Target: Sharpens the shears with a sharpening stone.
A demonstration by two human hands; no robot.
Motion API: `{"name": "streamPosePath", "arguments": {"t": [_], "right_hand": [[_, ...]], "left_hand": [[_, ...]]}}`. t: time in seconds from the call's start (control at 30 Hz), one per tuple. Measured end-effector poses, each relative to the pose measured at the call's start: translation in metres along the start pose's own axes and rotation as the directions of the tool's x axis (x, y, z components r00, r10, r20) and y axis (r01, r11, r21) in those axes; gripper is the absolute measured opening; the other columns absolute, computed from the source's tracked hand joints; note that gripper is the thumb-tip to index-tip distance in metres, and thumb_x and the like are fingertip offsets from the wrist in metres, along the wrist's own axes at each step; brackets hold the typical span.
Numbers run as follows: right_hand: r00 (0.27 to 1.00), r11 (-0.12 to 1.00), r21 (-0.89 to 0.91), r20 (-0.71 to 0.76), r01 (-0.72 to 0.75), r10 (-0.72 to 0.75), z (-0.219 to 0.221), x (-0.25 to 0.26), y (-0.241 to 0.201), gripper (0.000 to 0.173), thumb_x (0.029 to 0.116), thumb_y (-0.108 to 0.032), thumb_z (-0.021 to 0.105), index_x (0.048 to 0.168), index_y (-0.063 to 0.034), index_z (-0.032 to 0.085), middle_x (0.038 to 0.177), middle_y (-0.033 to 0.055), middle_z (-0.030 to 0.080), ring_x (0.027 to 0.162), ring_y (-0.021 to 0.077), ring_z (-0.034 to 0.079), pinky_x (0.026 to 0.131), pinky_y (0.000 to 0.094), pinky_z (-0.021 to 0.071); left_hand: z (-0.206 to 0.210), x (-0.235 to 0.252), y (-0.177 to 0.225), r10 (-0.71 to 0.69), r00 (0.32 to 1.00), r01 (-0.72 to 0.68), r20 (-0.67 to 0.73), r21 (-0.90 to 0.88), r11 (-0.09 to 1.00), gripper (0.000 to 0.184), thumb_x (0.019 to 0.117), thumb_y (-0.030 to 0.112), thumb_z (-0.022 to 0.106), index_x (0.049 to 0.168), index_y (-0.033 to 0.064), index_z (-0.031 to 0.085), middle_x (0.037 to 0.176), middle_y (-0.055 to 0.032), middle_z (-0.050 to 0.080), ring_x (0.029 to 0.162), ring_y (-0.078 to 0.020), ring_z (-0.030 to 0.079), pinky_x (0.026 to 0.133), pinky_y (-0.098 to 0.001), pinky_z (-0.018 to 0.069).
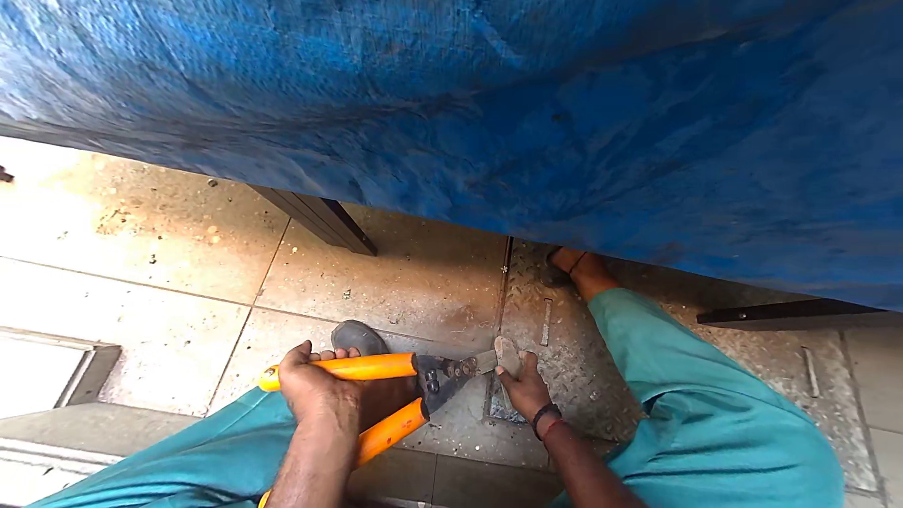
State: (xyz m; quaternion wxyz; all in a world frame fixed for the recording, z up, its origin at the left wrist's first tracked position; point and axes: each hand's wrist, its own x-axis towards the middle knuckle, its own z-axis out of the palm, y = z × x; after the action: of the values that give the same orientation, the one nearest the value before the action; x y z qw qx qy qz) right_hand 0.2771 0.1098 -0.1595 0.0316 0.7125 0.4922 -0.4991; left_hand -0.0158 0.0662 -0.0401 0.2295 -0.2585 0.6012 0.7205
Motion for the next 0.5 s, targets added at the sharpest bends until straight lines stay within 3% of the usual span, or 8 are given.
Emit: {"name": "streamPosePath", "arguments": {"t": [0.3, 0.5], "right_hand": [[0.998, 1.000, -0.001, 0.066, -0.012, 0.012, 0.002, -0.006, 0.004, 0.068, 0.1056, -0.040, 0.055, 0.160, -0.0095, 0.027, 0.137, 0.0201, 0.062, 0.126, 0.0318, 0.062, 0.107, 0.0519, 0.0483], [0.994, 0.969, -0.227, 0.027, -0.097, 0.106, 0.003, -0.033, -0.018, 0.067, 0.1061, -0.051, 0.044, 0.159, -0.0125, 0.029, 0.128, 0.0181, 0.067, 0.120, 0.0334, 0.066, 0.101, 0.0535, 0.0516]], "left_hand": [[-0.002, 0.002, 0.000, -0.006, 1.000, 0.006, 0.009, -0.004, 1.000, 0.019, 0.1002, 0.024, 0.050, 0.085, 0.0201, 0.040, 0.060, 0.0032, 0.038, 0.051, -0.0130, 0.047, 0.057, -0.0346, 0.0517], [-0.002, 0.002, 0.001, -0.025, 1.000, 0.026, 0.006, -0.007, 1.000, 0.019, 0.1001, 0.025, 0.050, 0.085, 0.0196, 0.041, 0.061, 0.0032, 0.040, 0.051, -0.0129, 0.047, 0.056, -0.0337, 0.0510]]}}
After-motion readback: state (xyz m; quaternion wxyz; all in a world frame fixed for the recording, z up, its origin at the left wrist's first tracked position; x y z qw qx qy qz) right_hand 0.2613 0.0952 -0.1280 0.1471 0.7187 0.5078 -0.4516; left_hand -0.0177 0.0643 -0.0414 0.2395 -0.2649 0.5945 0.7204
